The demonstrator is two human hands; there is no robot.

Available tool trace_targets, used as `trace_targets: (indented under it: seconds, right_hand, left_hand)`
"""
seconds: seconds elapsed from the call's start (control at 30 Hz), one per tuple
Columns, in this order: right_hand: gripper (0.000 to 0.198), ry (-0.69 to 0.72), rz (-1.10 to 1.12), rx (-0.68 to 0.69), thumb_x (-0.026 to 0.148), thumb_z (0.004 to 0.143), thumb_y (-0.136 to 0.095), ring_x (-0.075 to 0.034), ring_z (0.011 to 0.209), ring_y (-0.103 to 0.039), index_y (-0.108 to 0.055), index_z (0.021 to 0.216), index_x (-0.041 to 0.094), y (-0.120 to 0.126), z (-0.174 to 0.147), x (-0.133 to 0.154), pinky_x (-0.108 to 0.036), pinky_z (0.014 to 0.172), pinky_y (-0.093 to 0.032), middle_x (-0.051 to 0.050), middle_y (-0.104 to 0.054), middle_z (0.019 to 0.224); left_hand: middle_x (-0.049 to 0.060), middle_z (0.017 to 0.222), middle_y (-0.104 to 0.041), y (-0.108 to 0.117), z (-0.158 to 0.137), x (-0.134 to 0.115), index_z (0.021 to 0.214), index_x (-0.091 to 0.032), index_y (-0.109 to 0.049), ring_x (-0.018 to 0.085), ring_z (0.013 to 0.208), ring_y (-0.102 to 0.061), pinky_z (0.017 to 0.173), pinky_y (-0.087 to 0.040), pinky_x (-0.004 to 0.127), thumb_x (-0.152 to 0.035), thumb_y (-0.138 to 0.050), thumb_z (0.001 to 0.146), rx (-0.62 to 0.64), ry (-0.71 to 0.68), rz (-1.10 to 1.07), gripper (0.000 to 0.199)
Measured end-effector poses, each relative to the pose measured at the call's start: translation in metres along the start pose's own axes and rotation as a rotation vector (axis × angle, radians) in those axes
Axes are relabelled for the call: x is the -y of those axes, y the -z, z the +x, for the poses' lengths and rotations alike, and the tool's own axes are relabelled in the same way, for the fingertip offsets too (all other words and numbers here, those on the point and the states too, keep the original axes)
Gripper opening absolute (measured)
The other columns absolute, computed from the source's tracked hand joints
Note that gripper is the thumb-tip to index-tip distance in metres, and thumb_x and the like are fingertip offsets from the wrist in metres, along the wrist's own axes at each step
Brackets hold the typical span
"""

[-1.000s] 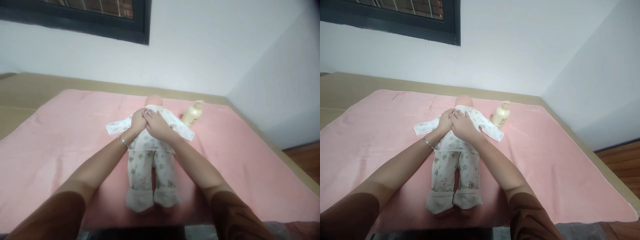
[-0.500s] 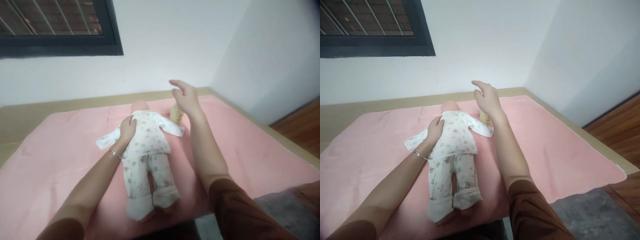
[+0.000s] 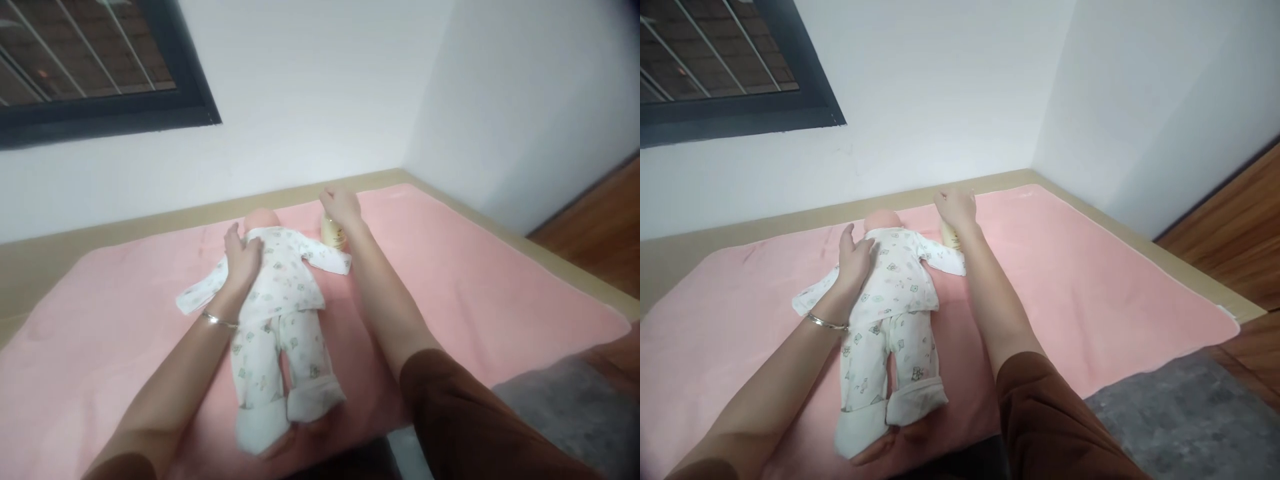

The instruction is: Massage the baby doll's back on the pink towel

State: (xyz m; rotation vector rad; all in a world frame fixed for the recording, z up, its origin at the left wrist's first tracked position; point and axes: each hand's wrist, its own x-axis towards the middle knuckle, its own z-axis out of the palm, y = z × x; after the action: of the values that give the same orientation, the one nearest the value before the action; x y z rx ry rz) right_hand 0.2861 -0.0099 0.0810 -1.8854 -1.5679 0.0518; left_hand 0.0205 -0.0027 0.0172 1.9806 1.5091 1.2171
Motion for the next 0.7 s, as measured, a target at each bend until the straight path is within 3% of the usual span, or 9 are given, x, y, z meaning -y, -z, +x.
trace_targets:
  seconds: [0.03, 0.1, 0.23, 0.33, 0.47, 0.57, 0.7]
  right_hand:
    - [0.035, -0.024, 0.003, 0.003, 0.028, 0.09, -0.032, -0.02, 0.08, -0.064, -0.063, 0.076, 0.022, 0.001, 0.0, 0.001, -0.039, 0.1, -0.046, -0.003, -0.068, 0.078]
    - [0.033, -0.056, 0.022, 0.004, 0.029, 0.089, -0.034, -0.02, 0.075, -0.062, -0.062, 0.074, 0.022, 0.002, 0.0, 0.003, -0.035, 0.091, -0.047, -0.003, -0.067, 0.074]
    - [0.034, -0.122, 0.035, 0.005, 0.036, 0.091, -0.039, -0.023, 0.091, -0.066, -0.069, 0.089, 0.022, 0.004, -0.001, 0.003, -0.032, 0.084, -0.047, -0.008, -0.074, 0.093]
    - [0.04, -0.175, 0.054, 0.007, 0.046, 0.094, -0.041, -0.027, 0.106, -0.067, -0.072, 0.101, 0.023, 0.006, -0.001, 0.006, -0.035, 0.089, -0.049, -0.011, -0.076, 0.108]
    - [0.049, -0.156, 0.02, 0.019, 0.047, 0.099, -0.034, -0.03, 0.113, -0.066, -0.074, 0.103, 0.019, 0.005, -0.003, 0.013, -0.047, 0.104, -0.045, -0.015, -0.075, 0.113]
    - [0.051, -0.126, -0.051, -0.043, 0.037, 0.101, -0.027, -0.035, 0.126, -0.058, -0.071, 0.114, 0.014, -0.001, -0.003, 0.016, -0.062, 0.115, -0.03, -0.02, -0.069, 0.126]
    - [0.06, -0.113, -0.156, -0.059, 0.04, 0.101, -0.026, -0.04, 0.152, -0.026, -0.048, 0.147, 0.008, -0.004, -0.006, 0.022, -0.072, 0.12, -0.011, -0.02, -0.038, 0.16]
  left_hand:
    - [0.011, 0.16, -0.04, -0.006, -0.002, -0.019, 0.144, -0.02, -0.043, 0.033, 0.15, -0.033, 0.124, -0.031, 0.054, -0.032, -0.05, 0.089, -0.075, 0.06, -0.085, 0.057]
    - [0.005, 0.153, -0.05, -0.022, -0.003, -0.058, 0.129, -0.023, -0.057, 0.025, 0.146, -0.041, 0.124, -0.035, 0.043, -0.03, -0.046, 0.089, -0.017, 0.085, -0.28, 0.042]
    - [0.011, 0.144, -0.058, -0.057, 0.015, -0.105, 0.142, -0.017, -0.05, 0.021, 0.133, -0.057, 0.112, -0.05, 0.042, -0.036, -0.019, 0.098, 0.365, 0.276, -0.569, 0.057]
    - [0.015, 0.134, -0.064, -0.069, 0.039, -0.112, 0.146, -0.018, -0.049, 0.026, 0.131, -0.059, 0.103, -0.054, 0.048, -0.041, -0.014, 0.1, 0.538, 0.207, -0.513, 0.062]
    - [0.017, 0.128, -0.065, -0.068, 0.053, -0.116, 0.139, -0.016, -0.056, 0.031, 0.135, -0.054, 0.104, -0.052, 0.054, -0.043, -0.02, 0.1, 0.507, 0.113, -0.5, 0.06]
    - [0.018, 0.123, -0.065, -0.064, 0.05, -0.125, 0.135, -0.014, -0.055, 0.03, 0.132, -0.057, 0.104, -0.053, 0.05, -0.05, -0.012, 0.101, 0.588, 0.223, -0.738, 0.065]
    - [0.016, 0.116, -0.067, -0.06, 0.039, -0.141, 0.125, -0.014, -0.056, 0.027, 0.123, -0.064, 0.104, -0.054, 0.043, -0.054, -0.012, 0.102, 0.57, 0.499, -1.243, 0.063]
